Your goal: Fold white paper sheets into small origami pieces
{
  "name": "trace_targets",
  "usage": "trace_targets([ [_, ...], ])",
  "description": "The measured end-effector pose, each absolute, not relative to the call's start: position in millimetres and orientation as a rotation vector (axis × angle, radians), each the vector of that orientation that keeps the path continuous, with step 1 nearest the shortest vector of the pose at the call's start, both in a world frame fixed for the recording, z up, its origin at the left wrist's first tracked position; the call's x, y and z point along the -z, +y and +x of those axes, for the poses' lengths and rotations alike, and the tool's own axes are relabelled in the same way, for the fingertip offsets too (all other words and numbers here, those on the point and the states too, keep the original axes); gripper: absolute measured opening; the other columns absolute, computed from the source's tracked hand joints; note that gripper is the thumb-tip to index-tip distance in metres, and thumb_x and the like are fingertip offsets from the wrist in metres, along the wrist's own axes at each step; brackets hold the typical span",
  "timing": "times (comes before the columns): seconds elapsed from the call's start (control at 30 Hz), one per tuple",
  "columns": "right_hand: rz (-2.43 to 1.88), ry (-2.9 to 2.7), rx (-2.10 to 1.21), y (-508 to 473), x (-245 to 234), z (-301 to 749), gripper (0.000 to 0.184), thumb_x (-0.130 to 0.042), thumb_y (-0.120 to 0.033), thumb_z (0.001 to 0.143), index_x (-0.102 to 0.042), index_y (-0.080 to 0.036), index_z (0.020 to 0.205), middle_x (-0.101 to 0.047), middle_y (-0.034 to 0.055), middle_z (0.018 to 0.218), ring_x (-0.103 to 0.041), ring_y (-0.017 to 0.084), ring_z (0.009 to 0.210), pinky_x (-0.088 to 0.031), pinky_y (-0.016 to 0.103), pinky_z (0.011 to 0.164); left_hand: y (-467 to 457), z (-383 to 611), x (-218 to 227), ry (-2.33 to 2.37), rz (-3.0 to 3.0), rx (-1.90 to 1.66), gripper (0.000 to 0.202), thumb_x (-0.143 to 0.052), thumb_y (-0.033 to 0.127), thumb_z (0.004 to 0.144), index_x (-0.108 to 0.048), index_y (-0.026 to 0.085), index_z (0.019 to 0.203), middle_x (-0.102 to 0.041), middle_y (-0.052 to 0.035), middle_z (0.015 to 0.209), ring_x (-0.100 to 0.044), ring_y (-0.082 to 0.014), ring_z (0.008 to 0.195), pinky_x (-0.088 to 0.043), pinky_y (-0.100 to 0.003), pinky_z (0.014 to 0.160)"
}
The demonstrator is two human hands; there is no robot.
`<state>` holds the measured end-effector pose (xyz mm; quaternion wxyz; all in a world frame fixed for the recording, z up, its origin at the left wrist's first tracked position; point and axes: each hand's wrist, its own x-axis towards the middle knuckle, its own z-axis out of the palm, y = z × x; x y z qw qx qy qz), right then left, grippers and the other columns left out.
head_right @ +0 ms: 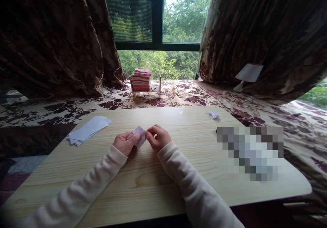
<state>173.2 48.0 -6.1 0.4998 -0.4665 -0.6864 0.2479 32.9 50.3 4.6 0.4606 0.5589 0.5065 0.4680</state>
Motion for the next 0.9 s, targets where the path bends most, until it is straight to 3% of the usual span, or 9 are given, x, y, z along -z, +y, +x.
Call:
trace_targets([
  [0.33, -1.188, -1.642, -0.631, 43, 4, 171, 0.015, -0.049, -0.027, 0.072, -0.056, -0.016, 0.066, -0.051, -0.001, 0.055, -0.044, 0.01, 0.05, -0.036, 0.022, 0.048, 47, 33, -6, 1.158, 1.471, -1.043, 0.023, -0.057, 0.033, 0.062, -0.065, 0.011, 0.061, -0.05, 0.0026, 0.049, -0.044, -0.0095, 0.051, -0.034, -0.019, 0.049],
  [0.53, -1.254, -1.648, -0.612, 43, 3, 175, 0.027, -0.047, -0.034, 0.074, -0.054, -0.015, 0.056, -0.043, -0.0027, 0.047, -0.038, 0.008, 0.046, -0.029, 0.02, 0.043, 44, 35, -12, 1.15, 1.549, -0.937, 0.024, -0.056, 0.031, 0.061, -0.064, 0.009, 0.055, -0.047, 0.0026, 0.045, -0.041, -0.0094, 0.048, -0.032, -0.02, 0.047],
  [0.73, -1.24, -1.62, -0.746, 48, 10, 174, 0.026, -0.053, -0.037, 0.071, -0.056, -0.014, 0.059, -0.044, -0.0031, 0.048, -0.038, 0.008, 0.047, -0.03, 0.02, 0.044, 45, 35, -11, 1.151, 1.533, -0.929, 0.021, -0.057, 0.029, 0.059, -0.062, 0.01, 0.052, -0.046, 0.0034, 0.043, -0.04, -0.0085, 0.045, -0.03, -0.02, 0.045],
  [0.9, -1.14, -1.543, -0.873, 48, 5, 172, 0.037, -0.047, -0.043, 0.076, -0.048, -0.015, 0.051, -0.037, -0.0044, 0.046, -0.033, 0.006, 0.045, -0.028, 0.019, 0.041, 45, 35, -11, 1.095, 1.437, -0.982, 0.02, -0.06, 0.028, 0.058, -0.066, 0.009, 0.058, -0.056, 0.0014, 0.048, -0.047, -0.01, 0.048, -0.035, -0.02, 0.048],
])
